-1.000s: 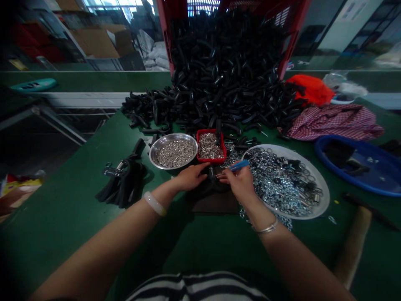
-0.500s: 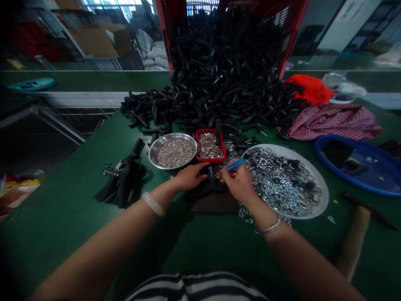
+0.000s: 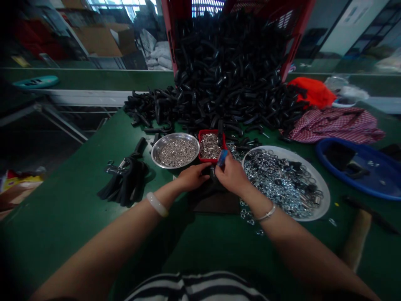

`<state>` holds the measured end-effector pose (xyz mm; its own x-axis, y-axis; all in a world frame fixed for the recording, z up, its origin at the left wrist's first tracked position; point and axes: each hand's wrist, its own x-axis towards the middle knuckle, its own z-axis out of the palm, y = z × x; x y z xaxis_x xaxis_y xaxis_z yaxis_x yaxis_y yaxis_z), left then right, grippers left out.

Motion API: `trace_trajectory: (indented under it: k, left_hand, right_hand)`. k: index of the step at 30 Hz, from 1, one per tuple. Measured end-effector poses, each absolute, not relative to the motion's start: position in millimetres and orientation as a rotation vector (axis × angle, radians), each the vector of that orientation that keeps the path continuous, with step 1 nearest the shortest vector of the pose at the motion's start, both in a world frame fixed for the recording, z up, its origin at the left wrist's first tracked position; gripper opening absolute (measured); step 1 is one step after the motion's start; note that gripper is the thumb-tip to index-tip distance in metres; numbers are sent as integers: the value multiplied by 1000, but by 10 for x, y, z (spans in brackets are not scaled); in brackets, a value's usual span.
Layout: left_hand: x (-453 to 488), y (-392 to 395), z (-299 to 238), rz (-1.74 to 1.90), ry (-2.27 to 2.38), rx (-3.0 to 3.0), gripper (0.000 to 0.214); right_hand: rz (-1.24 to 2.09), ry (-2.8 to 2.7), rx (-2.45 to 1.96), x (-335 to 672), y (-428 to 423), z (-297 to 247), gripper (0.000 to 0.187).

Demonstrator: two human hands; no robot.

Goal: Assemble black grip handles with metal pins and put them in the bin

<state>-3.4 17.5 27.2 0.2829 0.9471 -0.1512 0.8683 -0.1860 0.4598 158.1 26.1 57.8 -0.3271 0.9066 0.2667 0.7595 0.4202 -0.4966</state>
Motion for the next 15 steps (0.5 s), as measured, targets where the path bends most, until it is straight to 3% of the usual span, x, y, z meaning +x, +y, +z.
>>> trace_trajectory:
  k: [9, 15]
  left_hand:
    - [-12, 126, 301, 227, 1667, 2106, 53]
    - [-8, 131, 294, 228, 1679, 2107, 54]
  right_hand:
    - [848, -1531, -1204, 1637, 82, 263, 28]
    - [1459, -983, -1258, 1656, 101, 333, 33]
